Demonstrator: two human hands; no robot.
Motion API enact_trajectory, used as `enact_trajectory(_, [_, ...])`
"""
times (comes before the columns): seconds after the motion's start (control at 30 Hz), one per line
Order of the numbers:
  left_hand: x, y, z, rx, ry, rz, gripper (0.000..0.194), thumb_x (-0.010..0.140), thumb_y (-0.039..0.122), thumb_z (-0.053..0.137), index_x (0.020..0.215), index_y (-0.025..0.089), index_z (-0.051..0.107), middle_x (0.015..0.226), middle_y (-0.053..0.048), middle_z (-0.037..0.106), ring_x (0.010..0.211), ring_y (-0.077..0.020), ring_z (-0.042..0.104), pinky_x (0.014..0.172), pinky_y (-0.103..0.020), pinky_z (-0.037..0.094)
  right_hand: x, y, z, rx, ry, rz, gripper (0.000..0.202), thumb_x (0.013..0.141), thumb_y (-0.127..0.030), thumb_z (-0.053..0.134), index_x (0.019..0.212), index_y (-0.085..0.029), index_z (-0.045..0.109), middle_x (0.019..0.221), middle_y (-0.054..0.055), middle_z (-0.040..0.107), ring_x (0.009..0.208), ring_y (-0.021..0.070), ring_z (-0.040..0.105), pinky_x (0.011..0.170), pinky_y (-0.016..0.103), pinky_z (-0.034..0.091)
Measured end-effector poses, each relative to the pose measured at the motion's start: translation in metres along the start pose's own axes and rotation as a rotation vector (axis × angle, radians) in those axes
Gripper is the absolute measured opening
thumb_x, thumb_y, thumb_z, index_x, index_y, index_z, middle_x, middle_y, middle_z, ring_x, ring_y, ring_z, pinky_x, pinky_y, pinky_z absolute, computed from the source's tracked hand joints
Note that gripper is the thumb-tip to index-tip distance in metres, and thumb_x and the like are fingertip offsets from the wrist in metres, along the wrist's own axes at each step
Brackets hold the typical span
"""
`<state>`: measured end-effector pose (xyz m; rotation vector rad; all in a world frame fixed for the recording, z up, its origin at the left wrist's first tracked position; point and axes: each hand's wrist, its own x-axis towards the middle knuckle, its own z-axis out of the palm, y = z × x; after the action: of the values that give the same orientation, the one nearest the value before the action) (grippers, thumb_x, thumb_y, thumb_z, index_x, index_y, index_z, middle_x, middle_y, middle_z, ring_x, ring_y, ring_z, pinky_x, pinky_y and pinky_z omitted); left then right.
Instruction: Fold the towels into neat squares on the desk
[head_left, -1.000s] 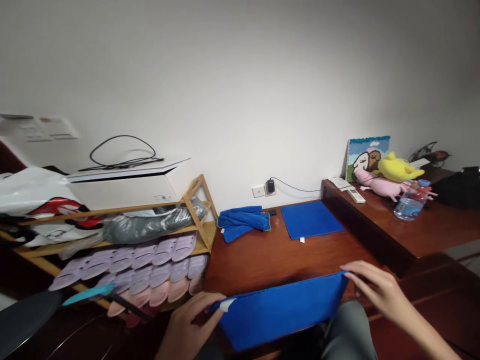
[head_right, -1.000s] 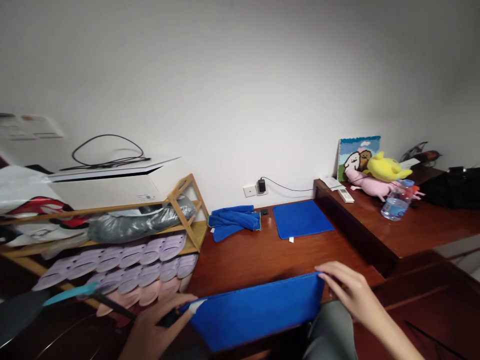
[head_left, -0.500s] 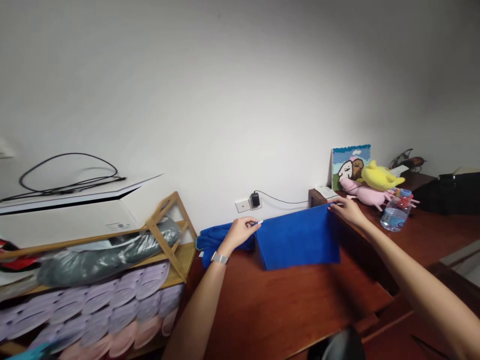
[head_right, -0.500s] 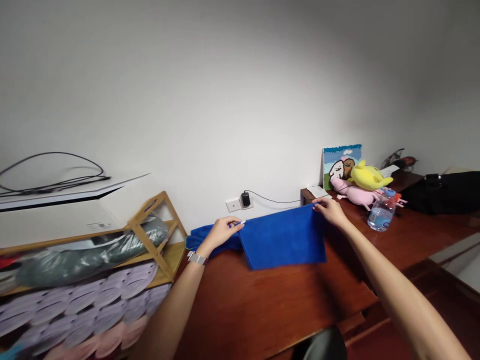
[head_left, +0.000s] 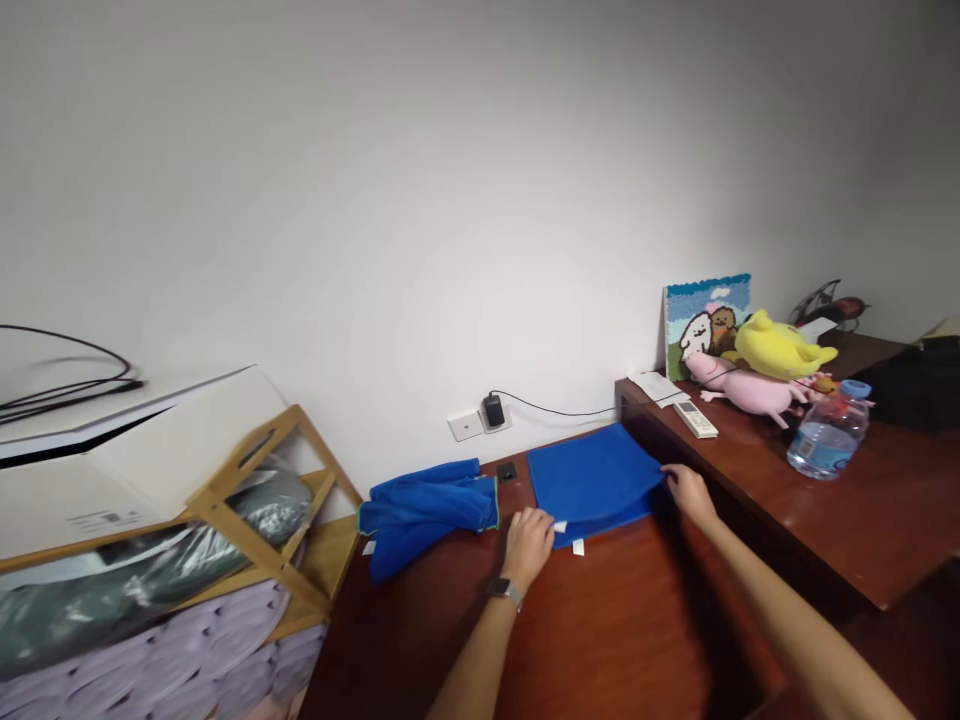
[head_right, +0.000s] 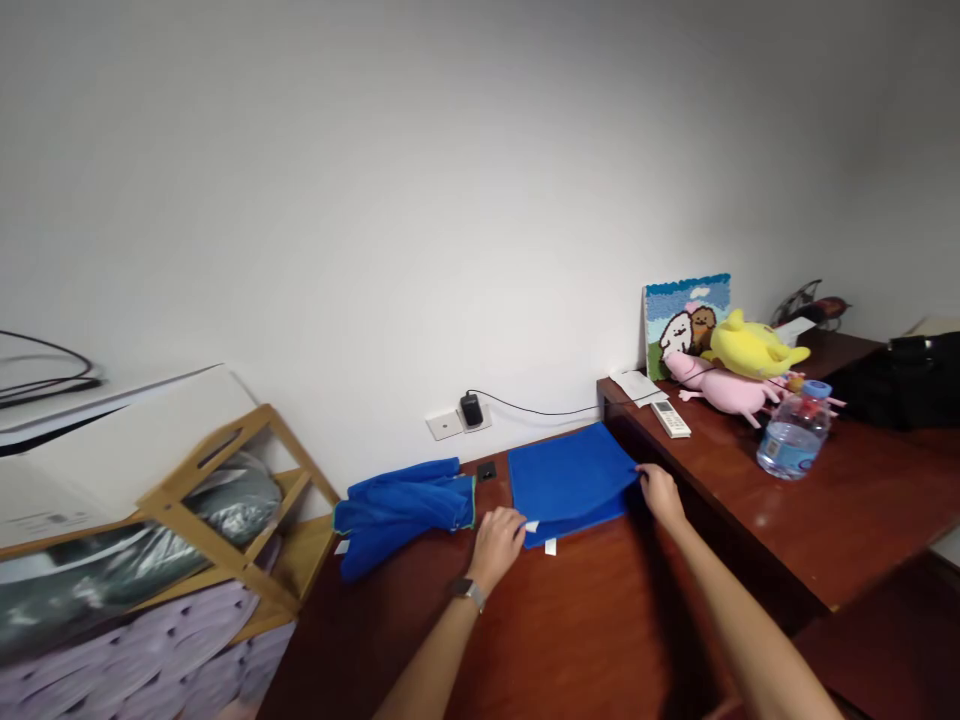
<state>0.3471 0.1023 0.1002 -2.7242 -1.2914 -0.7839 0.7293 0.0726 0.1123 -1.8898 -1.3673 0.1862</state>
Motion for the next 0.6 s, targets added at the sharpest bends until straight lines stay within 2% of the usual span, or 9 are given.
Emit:
enact_trajectory(0.07, [-0.017,0.003,0.024,-0.002,-0.026,-0.006,0.024,0.098,0.013,0.053,0.099,0.021,0.075,0.100,-0.007,0.074,0.096,-0.0241,0.065,0.086,-0.040,0.049,-0.019,0.019,0.016,-0.022,-0.023,0.032,0.033,0.085,-0.018,0.048,0.098,-0.017,0.078,0.111,0.014,0.079,0.107,0.0295,0.075,0.101,0.043,0.056])
enact_trajectory(0.13, [-0.028,0.005,0.038,0.000,-0.036,-0.026,0.025,0.097,0.012,0.052,0.104,0.021,0.074,0.104,-0.008,0.074,0.099,-0.0246,0.065,0.089,-0.042,0.049,-0.032,0.035,0.027,-0.031,-0.039,0.037,0.030,0.085,-0.020,0.050,0.096,-0.018,0.077,0.111,0.014,0.079,0.108,0.0306,0.074,0.101,0.045,0.056])
enact_trajectory(0.3, [-0.039,0.006,0.047,-0.017,-0.062,-0.079,0.032,0.099,0.015,0.051,0.123,0.022,0.071,0.120,-0.009,0.073,0.113,-0.0261,0.065,0.100,-0.045,0.051,-0.048,0.061,0.041,-0.147,-0.037,-0.134,0.037,0.089,-0.022,0.045,0.109,-0.017,0.075,0.129,0.016,0.074,0.123,0.0292,0.068,0.112,0.043,0.050])
enact_trajectory(0.37, [-0.046,0.008,0.044,-0.040,-0.081,-0.078,0.038,0.100,0.017,0.049,0.132,0.023,0.067,0.130,-0.009,0.071,0.121,-0.0252,0.064,0.106,-0.045,0.051,-0.054,0.063,0.045,-0.235,-0.035,-0.131,0.044,0.087,-0.020,0.043,0.118,-0.015,0.073,0.135,0.018,0.071,0.127,0.0307,0.065,0.114,0.047,0.048])
enact_trajectory(0.43, [-0.065,0.007,0.035,-0.062,-0.111,-0.053,0.045,0.101,0.020,0.050,0.144,0.025,0.059,0.145,-0.008,0.065,0.131,-0.0243,0.060,0.112,-0.044,0.049,-0.065,0.063,0.048,-0.290,-0.010,-0.079,0.050,0.084,-0.022,0.043,0.126,-0.016,0.071,0.141,0.017,0.067,0.132,0.0326,0.062,0.115,0.051,0.047])
enact_trajectory(0.5, [-0.098,0.000,0.019,-0.071,-0.138,-0.039,0.051,0.100,0.025,0.053,0.151,0.028,0.052,0.155,-0.006,0.057,0.138,-0.0235,0.056,0.115,-0.042,0.049,-0.086,0.061,0.050,-0.293,0.036,-0.058,0.054,0.085,-0.027,0.042,0.131,-0.020,0.069,0.146,0.015,0.064,0.137,0.0342,0.057,0.117,0.054,0.045])
enact_trajectory(0.6, [-0.168,-0.032,-0.017,-0.027,-0.125,-0.117,0.045,0.100,0.026,0.053,0.145,0.032,0.059,0.150,-0.005,0.062,0.135,-0.0242,0.059,0.114,-0.044,0.051,-0.134,0.054,0.056,-0.190,0.079,-0.151,0.052,0.089,-0.038,0.040,0.129,-0.026,0.071,0.143,0.012,0.066,0.136,0.0358,0.059,0.118,0.057,0.045])
